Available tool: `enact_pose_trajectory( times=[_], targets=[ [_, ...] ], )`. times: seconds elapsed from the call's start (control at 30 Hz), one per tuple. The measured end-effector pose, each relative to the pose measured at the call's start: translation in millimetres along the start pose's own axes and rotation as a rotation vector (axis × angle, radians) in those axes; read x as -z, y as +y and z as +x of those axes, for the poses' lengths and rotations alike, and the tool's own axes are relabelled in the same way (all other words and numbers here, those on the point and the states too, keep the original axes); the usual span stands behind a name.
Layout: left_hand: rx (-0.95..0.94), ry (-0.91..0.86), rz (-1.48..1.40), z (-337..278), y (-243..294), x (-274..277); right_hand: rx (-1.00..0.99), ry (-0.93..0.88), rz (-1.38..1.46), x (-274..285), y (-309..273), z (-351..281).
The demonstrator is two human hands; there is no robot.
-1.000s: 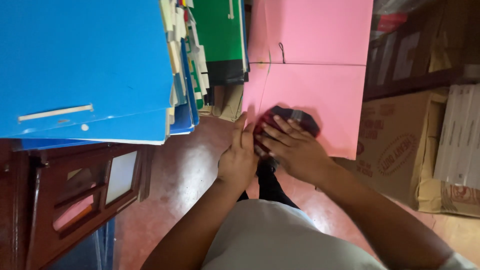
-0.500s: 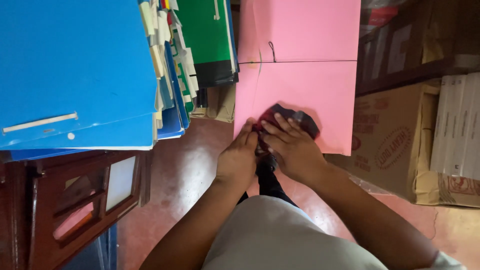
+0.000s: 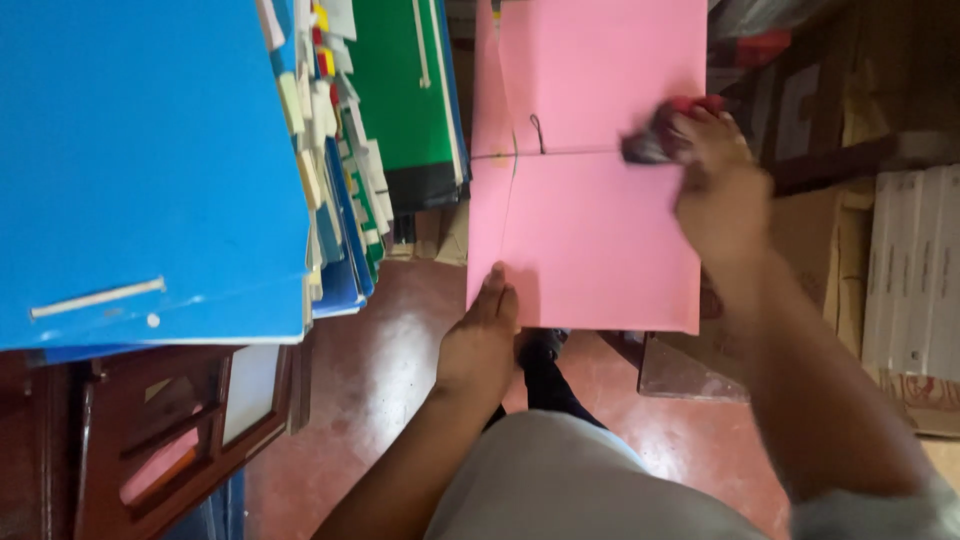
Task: Cleaning folders with a cloth and placing them on a shelf.
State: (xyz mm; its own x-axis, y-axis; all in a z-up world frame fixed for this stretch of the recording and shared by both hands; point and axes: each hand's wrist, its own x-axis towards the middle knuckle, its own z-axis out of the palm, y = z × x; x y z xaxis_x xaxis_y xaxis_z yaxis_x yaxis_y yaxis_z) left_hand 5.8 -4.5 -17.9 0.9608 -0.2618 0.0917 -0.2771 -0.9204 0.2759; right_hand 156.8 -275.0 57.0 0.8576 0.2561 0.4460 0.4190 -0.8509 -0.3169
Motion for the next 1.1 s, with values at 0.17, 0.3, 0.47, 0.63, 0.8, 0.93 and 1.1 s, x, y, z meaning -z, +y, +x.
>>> enact_pose_trajectory(
  times=[0.17, 0.3, 0.47, 0.63, 0.8, 0.93, 1.1],
  targets=[
    [-0.041, -0.068, 0.193, 6, 10, 12, -0.066, -0.410, -0.180, -91, -26, 32],
    [-0.032, 0.079, 0.263, 3, 15, 2, 0.382, -0.535, 0.114, -118, -49, 48],
    [-0.044, 0.091, 0.126, 5, 12, 8, 0.546, -0.581, -0.077, -144, -26, 112],
    [-0.040, 0.112, 0.020, 7, 12, 8, 0.224, -0.616, -0.358, -166, -15, 155],
    [-0.027, 0.117, 0.062, 7, 13, 10, 0.133, -0.678, -0.431, -165, -53, 155],
    [-0.039, 0.098, 0.112, 7, 10, 5, 0.465, -0.675, -0.732, -162, -99, 112],
    [-0.004, 0.009, 0.021, -6, -3, -18, 0.350, -0.654, -0.105, -126, -121, 15]
  ],
)
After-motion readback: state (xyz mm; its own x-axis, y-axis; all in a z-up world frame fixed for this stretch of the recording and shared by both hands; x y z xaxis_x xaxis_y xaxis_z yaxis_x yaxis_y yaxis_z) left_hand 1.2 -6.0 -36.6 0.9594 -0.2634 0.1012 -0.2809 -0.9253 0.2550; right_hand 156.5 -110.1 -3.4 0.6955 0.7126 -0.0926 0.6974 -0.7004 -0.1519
